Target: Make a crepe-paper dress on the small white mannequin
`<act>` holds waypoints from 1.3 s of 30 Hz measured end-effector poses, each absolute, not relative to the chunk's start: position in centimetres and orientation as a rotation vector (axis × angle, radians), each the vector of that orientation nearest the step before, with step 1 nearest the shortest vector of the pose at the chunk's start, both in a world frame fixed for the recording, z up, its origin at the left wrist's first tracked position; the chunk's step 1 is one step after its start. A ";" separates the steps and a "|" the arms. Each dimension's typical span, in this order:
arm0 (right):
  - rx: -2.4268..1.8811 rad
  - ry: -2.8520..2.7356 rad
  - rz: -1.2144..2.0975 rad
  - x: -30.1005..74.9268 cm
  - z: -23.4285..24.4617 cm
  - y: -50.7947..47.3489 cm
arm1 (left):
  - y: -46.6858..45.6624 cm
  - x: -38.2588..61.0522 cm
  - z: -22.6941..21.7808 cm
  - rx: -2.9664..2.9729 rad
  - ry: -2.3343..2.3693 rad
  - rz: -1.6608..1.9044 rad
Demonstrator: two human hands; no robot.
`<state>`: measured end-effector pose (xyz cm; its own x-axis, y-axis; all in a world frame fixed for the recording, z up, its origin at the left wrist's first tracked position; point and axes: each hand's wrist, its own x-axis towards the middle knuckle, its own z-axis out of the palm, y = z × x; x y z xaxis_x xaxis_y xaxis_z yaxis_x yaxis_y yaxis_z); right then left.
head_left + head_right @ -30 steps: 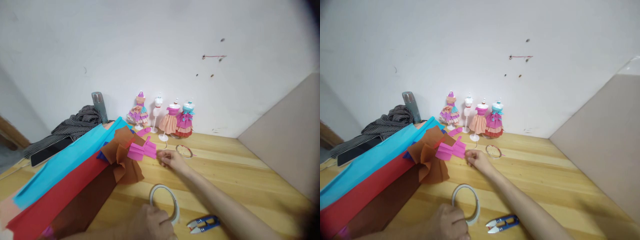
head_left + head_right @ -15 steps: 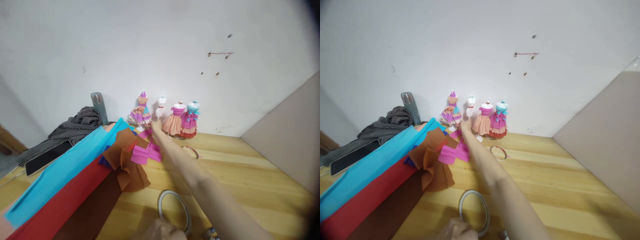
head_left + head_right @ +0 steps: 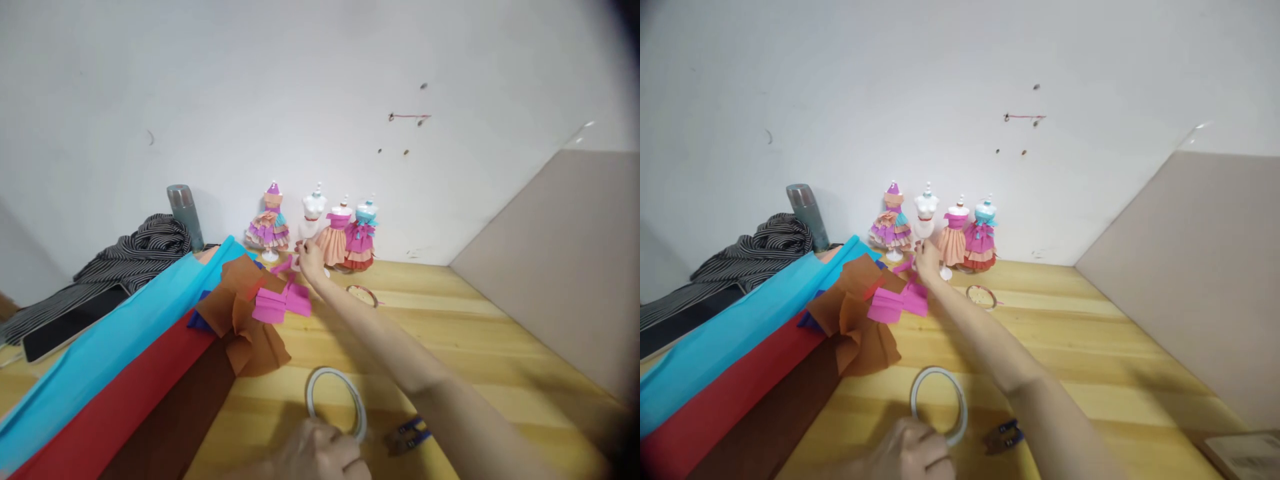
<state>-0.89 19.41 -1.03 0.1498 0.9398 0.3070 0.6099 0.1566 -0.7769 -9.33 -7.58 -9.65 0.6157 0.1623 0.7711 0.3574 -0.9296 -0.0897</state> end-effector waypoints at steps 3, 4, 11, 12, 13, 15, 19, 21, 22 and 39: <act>-1.484 -1.695 0.501 1.5 -0.3 14.2 | -8.1 -9.7 -7.8 -2.629 -0.399 -1.270; -1.468 -1.745 0.502 2.6 -0.1 12.3 | -8.2 -9.8 -7.5 -2.670 -0.381 -1.213; -1.565 -2.093 0.371 10.9 -0.5 2.4 | -8.6 -10.2 -6.3 -2.678 -0.318 -1.072; -1.610 -2.140 0.337 11.5 -0.7 1.5 | -8.6 -10.1 -6.2 -2.673 -0.323 -1.077; -1.658 -2.185 0.300 12.0 -1.0 0.7 | -8.7 -10.0 -6.1 -2.671 -0.321 -1.081; -1.749 -2.270 0.225 12.4 -1.4 -0.5 | -8.7 -9.9 -6.1 -2.665 -0.315 -1.092; -1.861 -2.443 0.124 12.5 -2.0 -2.0 | -8.7 -9.7 -6.4 -2.655 -0.313 -1.105; -1.898 -2.507 0.078 12.4 -2.2 -2.2 | -8.7 -9.7 -6.5 -2.656 -0.312 -1.092; -1.911 -2.528 0.056 12.3 -2.4 -2.2 | -8.7 -9.7 -6.5 -2.653 -0.314 -1.085; -1.619 -2.121 0.174 10.6 -1.8 -2.1 | -9.0 -9.8 -6.4 -2.584 -0.297 -1.174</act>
<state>10.63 -2.08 -1.85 -0.1990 0.9382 0.2832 0.8797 0.2984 -0.3703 -9.75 -8.98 -6.39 0.6475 0.0676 0.7590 0.3012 -0.9377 -0.1734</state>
